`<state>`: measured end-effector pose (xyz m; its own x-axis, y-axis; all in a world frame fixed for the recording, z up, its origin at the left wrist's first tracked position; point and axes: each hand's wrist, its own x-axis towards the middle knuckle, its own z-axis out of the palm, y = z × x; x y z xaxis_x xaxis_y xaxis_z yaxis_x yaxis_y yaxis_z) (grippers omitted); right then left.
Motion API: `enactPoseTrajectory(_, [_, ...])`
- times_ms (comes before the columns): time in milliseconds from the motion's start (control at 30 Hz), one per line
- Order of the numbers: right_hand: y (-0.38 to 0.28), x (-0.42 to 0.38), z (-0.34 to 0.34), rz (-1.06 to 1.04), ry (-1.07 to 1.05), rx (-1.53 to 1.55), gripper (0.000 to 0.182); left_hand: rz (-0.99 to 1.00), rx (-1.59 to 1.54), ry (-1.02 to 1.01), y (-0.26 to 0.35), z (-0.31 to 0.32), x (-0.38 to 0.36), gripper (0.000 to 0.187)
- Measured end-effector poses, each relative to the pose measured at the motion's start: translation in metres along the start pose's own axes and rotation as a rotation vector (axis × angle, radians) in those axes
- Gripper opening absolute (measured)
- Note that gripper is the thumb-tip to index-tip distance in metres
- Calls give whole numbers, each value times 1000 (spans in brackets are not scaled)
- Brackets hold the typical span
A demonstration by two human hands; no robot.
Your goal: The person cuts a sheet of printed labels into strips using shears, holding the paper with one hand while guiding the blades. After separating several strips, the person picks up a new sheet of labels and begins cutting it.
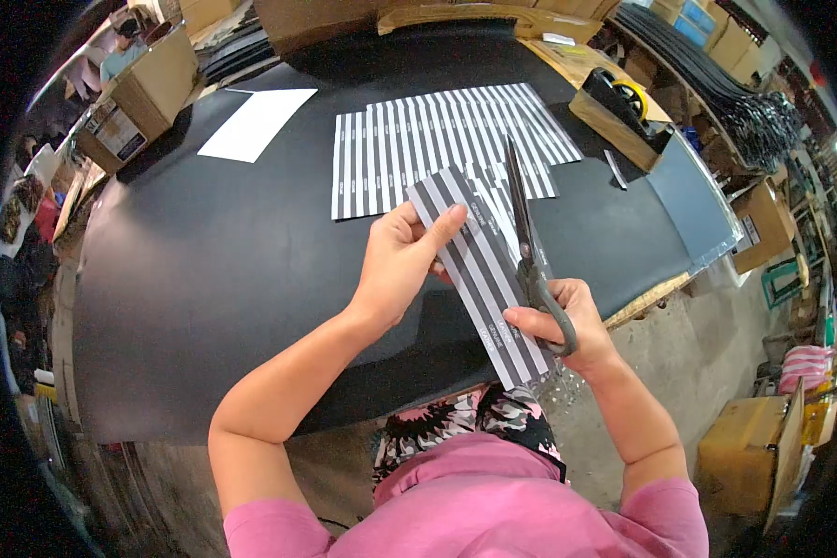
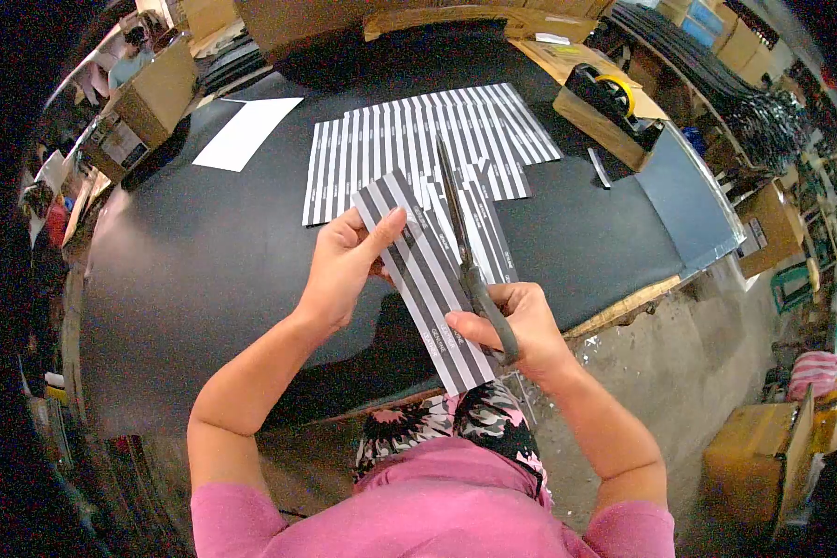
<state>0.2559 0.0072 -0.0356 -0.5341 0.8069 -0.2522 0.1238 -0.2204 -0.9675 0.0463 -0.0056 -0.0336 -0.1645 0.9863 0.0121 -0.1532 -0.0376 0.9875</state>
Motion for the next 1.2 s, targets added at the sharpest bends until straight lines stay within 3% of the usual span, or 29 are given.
enactPoseTrajectory(67, [-8,2,1,-8,46,27,20,-11,-28,12,2,2,-3,31])
enactPoseTrajectory(133, [-10,8,-4,-163,140,77,27,-258,-96,-240,6,4,-8,26])
enactPoseTrajectory(200, [-21,10,-8,-190,154,73,24,-289,-17,-400,6,9,-13,24])
enactPoseTrajectory(400, [-26,8,0,-214,241,82,23,-238,-93,-404,6,12,-19,16])
enactPoseTrajectory(433, [-28,3,0,-211,236,83,23,-191,-127,-319,7,12,-17,14])
enactPoseTrajectory(533, [-24,-20,-3,-152,136,19,25,-53,-129,-167,10,4,-10,14])
enactPoseTrajectory(700, [5,-57,-2,55,62,-14,26,47,-180,-139,6,-4,-3,14])
enactPoseTrajectory(1200, [20,-56,15,119,91,-56,27,-148,-268,-224,-2,11,-16,14])
